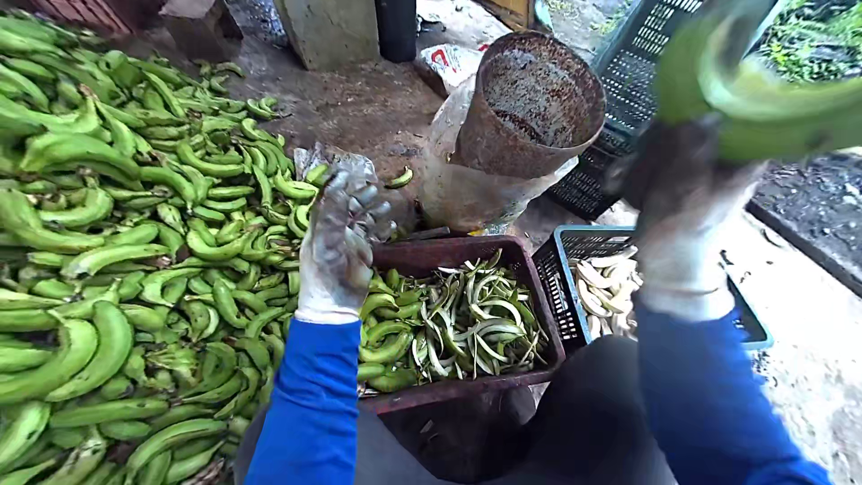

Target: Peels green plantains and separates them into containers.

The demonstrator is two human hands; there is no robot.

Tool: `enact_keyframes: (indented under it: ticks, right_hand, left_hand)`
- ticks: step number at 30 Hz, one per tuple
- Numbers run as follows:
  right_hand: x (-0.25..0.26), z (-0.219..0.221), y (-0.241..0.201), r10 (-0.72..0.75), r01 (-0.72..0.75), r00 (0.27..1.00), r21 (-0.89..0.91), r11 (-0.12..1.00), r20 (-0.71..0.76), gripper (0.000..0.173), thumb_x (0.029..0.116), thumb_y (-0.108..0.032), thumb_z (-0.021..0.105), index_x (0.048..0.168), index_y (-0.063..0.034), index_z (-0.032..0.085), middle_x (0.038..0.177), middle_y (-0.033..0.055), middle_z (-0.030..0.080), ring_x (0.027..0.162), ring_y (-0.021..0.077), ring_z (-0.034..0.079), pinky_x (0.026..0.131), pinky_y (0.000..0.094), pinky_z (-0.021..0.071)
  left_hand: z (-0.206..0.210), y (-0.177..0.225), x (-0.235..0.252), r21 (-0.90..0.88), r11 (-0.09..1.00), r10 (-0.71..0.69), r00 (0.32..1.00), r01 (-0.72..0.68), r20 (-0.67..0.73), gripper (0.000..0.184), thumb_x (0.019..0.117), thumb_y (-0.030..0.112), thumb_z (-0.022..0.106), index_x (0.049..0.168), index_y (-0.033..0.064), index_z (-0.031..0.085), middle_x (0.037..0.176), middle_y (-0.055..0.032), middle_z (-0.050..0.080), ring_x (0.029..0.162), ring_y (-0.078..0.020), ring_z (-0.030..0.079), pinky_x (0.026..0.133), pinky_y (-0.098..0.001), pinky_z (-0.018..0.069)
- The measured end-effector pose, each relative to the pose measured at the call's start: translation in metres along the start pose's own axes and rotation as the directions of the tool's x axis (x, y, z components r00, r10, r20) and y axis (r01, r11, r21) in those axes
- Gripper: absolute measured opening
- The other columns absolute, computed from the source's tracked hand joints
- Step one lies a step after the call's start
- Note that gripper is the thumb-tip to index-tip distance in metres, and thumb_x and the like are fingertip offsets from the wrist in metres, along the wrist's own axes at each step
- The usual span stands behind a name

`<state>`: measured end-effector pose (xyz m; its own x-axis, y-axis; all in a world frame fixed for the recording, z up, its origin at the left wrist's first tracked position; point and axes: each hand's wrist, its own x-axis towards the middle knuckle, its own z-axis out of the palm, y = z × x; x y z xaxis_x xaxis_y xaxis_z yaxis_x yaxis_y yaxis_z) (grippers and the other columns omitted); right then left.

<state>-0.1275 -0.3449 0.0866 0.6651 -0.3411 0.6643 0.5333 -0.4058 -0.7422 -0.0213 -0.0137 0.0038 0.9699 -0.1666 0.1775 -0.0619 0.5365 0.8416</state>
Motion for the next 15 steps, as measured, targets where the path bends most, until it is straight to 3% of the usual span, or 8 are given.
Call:
enact_keyframes:
  ticks: [2, 4, 6, 7, 8, 11, 13, 15]
  right_hand:
    - [0.061, 0.002, -0.003, 0.041, -0.049, 0.998, -0.233, 0.971, -0.042, 0.041, 0.1082, -0.036, 0.051, 0.136, -0.0073, 0.045, 0.100, 0.0014, 0.065, 0.077, 0.0133, 0.069, 0.068, 0.0371, 0.0638]
    - [0.101, 0.001, 0.003, 0.324, -0.243, 0.946, -0.681, 0.691, -0.009, 0.057, 0.0991, -0.061, 0.055, 0.133, -0.0148, 0.058, 0.100, 0.0045, 0.066, 0.077, 0.0162, 0.067, 0.068, 0.0414, 0.0596]
    - [0.105, 0.004, 0.017, 0.523, -0.226, 0.852, -0.897, 0.379, 0.006, 0.068, 0.0876, -0.065, 0.066, 0.125, -0.0079, 0.065, 0.112, 0.0290, 0.067, 0.099, 0.0482, 0.065, 0.081, 0.0756, 0.0472]
    - [0.092, 0.009, 0.023, 0.540, -0.228, 0.842, -0.906, 0.356, 0.001, 0.067, 0.0859, -0.060, 0.070, 0.122, -0.0042, 0.065, 0.113, 0.0338, 0.065, 0.104, 0.0549, 0.062, 0.084, 0.0814, 0.0422]
    - [0.071, 0.019, 0.029, 0.520, -0.242, 0.854, -0.874, 0.421, 0.014, 0.060, 0.0857, -0.050, 0.074, 0.121, -0.0018, 0.064, 0.112, 0.0328, 0.065, 0.104, 0.0529, 0.062, 0.083, 0.0791, 0.0438]
    - [-0.037, 0.073, 0.070, 0.552, -0.380, 0.804, -0.523, 0.763, 0.221, 0.034, 0.0898, -0.031, 0.077, 0.117, -0.0153, 0.065, 0.094, 0.0065, 0.069, 0.076, 0.0207, 0.069, 0.064, 0.0456, 0.0606]
    - [-0.121, 0.125, 0.121, 0.724, -0.613, 0.552, -0.387, 0.688, 0.413, 0.028, 0.0923, -0.032, 0.075, 0.114, -0.0156, 0.067, 0.089, 0.0066, 0.071, 0.070, 0.0203, 0.068, 0.060, 0.0435, 0.0591]
    - [-0.189, 0.185, 0.162, 0.871, -0.743, 0.188, -0.514, 0.428, 0.454, 0.033, 0.0923, -0.033, 0.071, 0.115, -0.0092, 0.068, 0.091, 0.0123, 0.071, 0.075, 0.0253, 0.069, 0.067, 0.0483, 0.0592]
  left_hand:
    - [-0.010, 0.015, 0.003, -0.034, 0.999, 0.030, 0.996, -0.033, -0.089, 0.045, 0.1111, 0.038, 0.033, 0.149, 0.0150, 0.044, 0.132, -0.0110, 0.063, 0.119, -0.0319, 0.063, 0.097, -0.0542, 0.0546]
    - [-0.018, 0.023, 0.005, -0.033, 0.996, 0.080, 0.988, -0.085, -0.132, 0.044, 0.1109, 0.039, 0.033, 0.144, 0.0142, 0.048, 0.126, -0.0110, 0.065, 0.112, -0.0320, 0.066, 0.094, -0.0544, 0.0563]
    - [-0.021, 0.029, 0.007, -0.023, 0.994, 0.103, 0.976, -0.110, -0.194, 0.041, 0.1108, 0.038, 0.036, 0.142, 0.0135, 0.048, 0.122, -0.0125, 0.065, 0.108, -0.0334, 0.067, 0.089, -0.0557, 0.0573]
    - [-0.022, 0.031, 0.009, -0.020, 0.993, 0.109, 0.968, -0.116, -0.226, 0.040, 0.1105, 0.038, 0.038, 0.141, 0.0136, 0.048, 0.120, -0.0122, 0.065, 0.105, -0.0327, 0.067, 0.086, -0.0544, 0.0584]
    - [-0.023, 0.033, 0.010, -0.027, 0.992, 0.115, 0.961, -0.126, -0.250, 0.040, 0.1101, 0.037, 0.040, 0.142, 0.0130, 0.047, 0.119, -0.0124, 0.065, 0.103, -0.0324, 0.068, 0.084, -0.0537, 0.0589]
    - [-0.026, 0.035, 0.014, -0.013, 0.991, 0.122, 0.951, -0.130, -0.283, 0.044, 0.1087, 0.034, 0.047, 0.145, 0.0095, 0.045, 0.118, -0.0154, 0.065, 0.100, -0.0335, 0.069, 0.083, -0.0541, 0.0601]
    - [-0.028, 0.034, 0.017, 0.035, 0.994, 0.112, 0.956, -0.107, -0.270, 0.045, 0.1081, 0.035, 0.049, 0.144, 0.0082, 0.045, 0.119, -0.0166, 0.066, 0.099, -0.0339, 0.070, 0.083, -0.0528, 0.0610]
    - [-0.028, 0.032, 0.015, 0.054, 0.994, 0.104, 0.963, -0.093, -0.249, 0.043, 0.1090, 0.033, 0.046, 0.144, 0.0076, 0.046, 0.119, -0.0173, 0.066, 0.102, -0.0354, 0.069, 0.085, -0.0551, 0.0601]
